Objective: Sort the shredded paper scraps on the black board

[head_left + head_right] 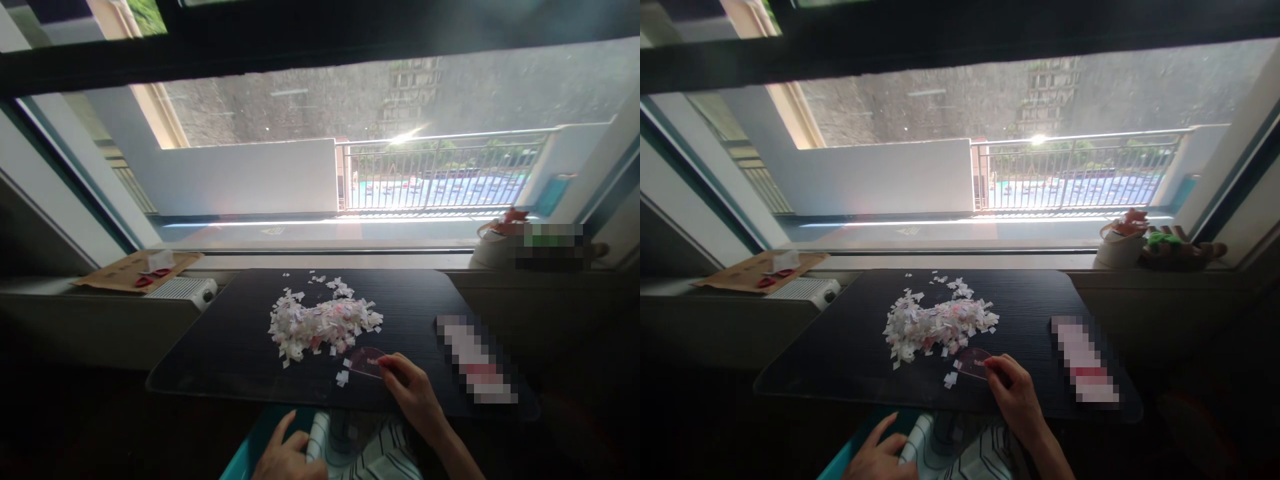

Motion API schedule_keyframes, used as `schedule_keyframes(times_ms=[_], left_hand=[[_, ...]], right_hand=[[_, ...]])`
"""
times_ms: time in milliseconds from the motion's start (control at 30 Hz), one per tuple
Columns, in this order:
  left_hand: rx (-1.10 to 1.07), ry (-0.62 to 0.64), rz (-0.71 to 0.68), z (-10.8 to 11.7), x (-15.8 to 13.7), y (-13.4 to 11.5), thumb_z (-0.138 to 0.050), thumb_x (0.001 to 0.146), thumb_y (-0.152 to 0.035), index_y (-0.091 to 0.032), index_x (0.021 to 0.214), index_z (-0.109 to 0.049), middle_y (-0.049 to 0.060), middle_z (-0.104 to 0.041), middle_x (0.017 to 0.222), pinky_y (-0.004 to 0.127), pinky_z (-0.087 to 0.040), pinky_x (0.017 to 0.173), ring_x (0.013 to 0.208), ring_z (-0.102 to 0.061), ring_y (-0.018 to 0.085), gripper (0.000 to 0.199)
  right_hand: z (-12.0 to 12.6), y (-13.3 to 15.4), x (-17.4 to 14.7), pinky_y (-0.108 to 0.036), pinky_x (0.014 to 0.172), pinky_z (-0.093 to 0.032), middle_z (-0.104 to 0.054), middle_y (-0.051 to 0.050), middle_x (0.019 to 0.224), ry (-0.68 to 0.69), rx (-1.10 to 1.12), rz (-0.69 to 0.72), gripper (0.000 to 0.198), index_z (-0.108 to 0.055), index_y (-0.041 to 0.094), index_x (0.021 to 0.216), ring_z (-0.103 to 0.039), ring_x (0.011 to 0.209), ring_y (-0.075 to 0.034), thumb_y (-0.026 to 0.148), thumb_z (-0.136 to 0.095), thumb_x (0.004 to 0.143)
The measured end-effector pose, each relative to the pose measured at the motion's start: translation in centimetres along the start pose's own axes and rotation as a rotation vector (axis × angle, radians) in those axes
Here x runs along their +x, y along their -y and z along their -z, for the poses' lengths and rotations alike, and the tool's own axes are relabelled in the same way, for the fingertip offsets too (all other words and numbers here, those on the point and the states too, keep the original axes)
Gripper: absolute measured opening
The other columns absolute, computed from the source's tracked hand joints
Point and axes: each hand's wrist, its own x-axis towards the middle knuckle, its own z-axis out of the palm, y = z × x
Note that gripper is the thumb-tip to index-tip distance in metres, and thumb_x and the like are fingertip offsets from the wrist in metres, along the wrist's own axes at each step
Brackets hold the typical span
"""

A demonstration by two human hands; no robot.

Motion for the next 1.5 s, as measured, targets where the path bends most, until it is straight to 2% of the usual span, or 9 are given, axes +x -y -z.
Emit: schedule_keyframes(times_ms=[133,233,400,567,733,900,1133,1333,1500], left_hand=[[0.032,0.037,0.049,-2.5,-0.2,0.7,-0.071,0.075,-0.029,-0.026,0.064,-0.066,-0.007,-0.038,0.038,0.051,-0.02,0.107,0.069,-0.054,0.019,0.013],[0.017,0.072,0.099,-3.2,-0.6,1.0,-0.073,0.07,-0.03,-0.026,0.067,-0.067,-0.007,-0.039,0.04,0.054,-0.018,0.106,0.072,-0.054,0.02,0.008],[-0.021,0.055,0.093,-0.8,-1.0,-0.1,-0.07,0.072,-0.031,-0.025,0.069,-0.067,-0.006,-0.044,0.043,0.053,-0.018,0.106,0.073,-0.054,0.02,0.008],[-0.02,-0.041,0.09,1.9,-1.1,-1.7,-0.064,0.074,-0.027,-0.024,0.072,-0.066,-0.003,-0.056,0.055,0.051,-0.018,0.107,0.081,-0.055,0.021,0.004],[-0.078,0.04,0.05,1.3,-1.3,-0.8,-0.066,0.072,-0.029,-0.025,0.072,-0.065,-0.005,-0.045,0.046,0.051,-0.018,0.107,0.078,-0.055,0.021,0.004],[-0.127,0.038,0.058,1.0,-1.6,-0.3,-0.062,0.078,-0.031,-0.025,0.077,-0.064,-0.004,-0.049,0.051,0.049,-0.014,0.108,0.084,-0.055,0.021,0.006],[-0.16,0.131,0.165,0.5,-1.0,-0.8,-0.073,0.065,-0.036,-0.024,0.069,-0.063,-0.005,-0.046,0.048,0.053,-0.009,0.108,0.082,-0.055,0.022,0.016],[-0.188,0.216,0.207,2.1,-0.5,-1.3,-0.073,0.061,-0.031,-0.025,0.069,-0.063,-0.006,-0.043,0.048,0.051,-0.008,0.108,0.084,-0.054,0.023,0.014],[-0.269,0.221,0.222,4.1,-0.3,-2.3,-0.07,0.066,-0.031,-0.022,0.063,-0.057,-0.006,-0.051,0.056,0.046,-0.005,0.11,0.084,-0.055,0.02,0.016]], right_hand=[[0.1,-0.1,0.1,-0.024,0.063,-0.049,-0.067,-0.004,0.081,0.004,-0.024,-0.008,0.024,-0.071,0.019,0.085,-0.063,0.075,-0.018,0.04,-0.058,0.084],[0.0,0.0,0.2,-0.025,0.066,-0.05,-0.069,-0.005,0.082,0.043,-0.069,0.011,0.022,-0.071,0.02,0.086,-0.064,0.079,-0.02,0.037,-0.056,0.085],[0.3,0.6,-0.1,-0.025,0.066,-0.05,-0.067,-0.004,0.081,0.102,-0.154,0.046,0.021,-0.069,0.02,0.086,-0.064,0.075,-0.018,0.033,-0.054,0.087],[0.5,0.6,-0.4,-0.025,0.063,-0.049,-0.066,-0.004,0.08,0.121,-0.226,0.064,0.021,-0.069,0.02,0.086,-0.062,0.07,-0.017,0.033,-0.052,0.088],[0.0,0.4,-0.1,-0.026,0.065,-0.049,-0.065,-0.004,0.08,0.077,-0.235,0.104,0.022,-0.068,0.019,0.089,-0.062,0.072,-0.018,0.033,-0.052,0.089],[0.5,0.6,0.0,-0.026,0.066,-0.048,-0.065,-0.004,0.08,0.01,-0.305,0.049,0.019,-0.068,0.019,0.088,-0.062,0.072,-0.018,0.031,-0.054,0.087],[0.1,1.1,0.7,-0.025,0.067,-0.047,-0.065,-0.004,0.082,0.047,-0.275,0.072,0.022,-0.069,0.019,0.088,-0.062,0.073,-0.017,0.033,-0.052,0.089],[1.4,1.8,-1.0,-0.025,0.065,-0.046,-0.063,-0.002,0.077,0.093,-0.32,0.003,0.018,-0.068,0.019,0.085,-0.06,0.069,-0.016,0.03,-0.053,0.087],[2.5,3.2,-2.2,-0.024,0.065,-0.046,-0.062,-0.001,0.077,0.161,-0.31,-0.011,0.018,-0.067,0.02,0.084,-0.06,0.07,-0.015,0.028,-0.052,0.088]])
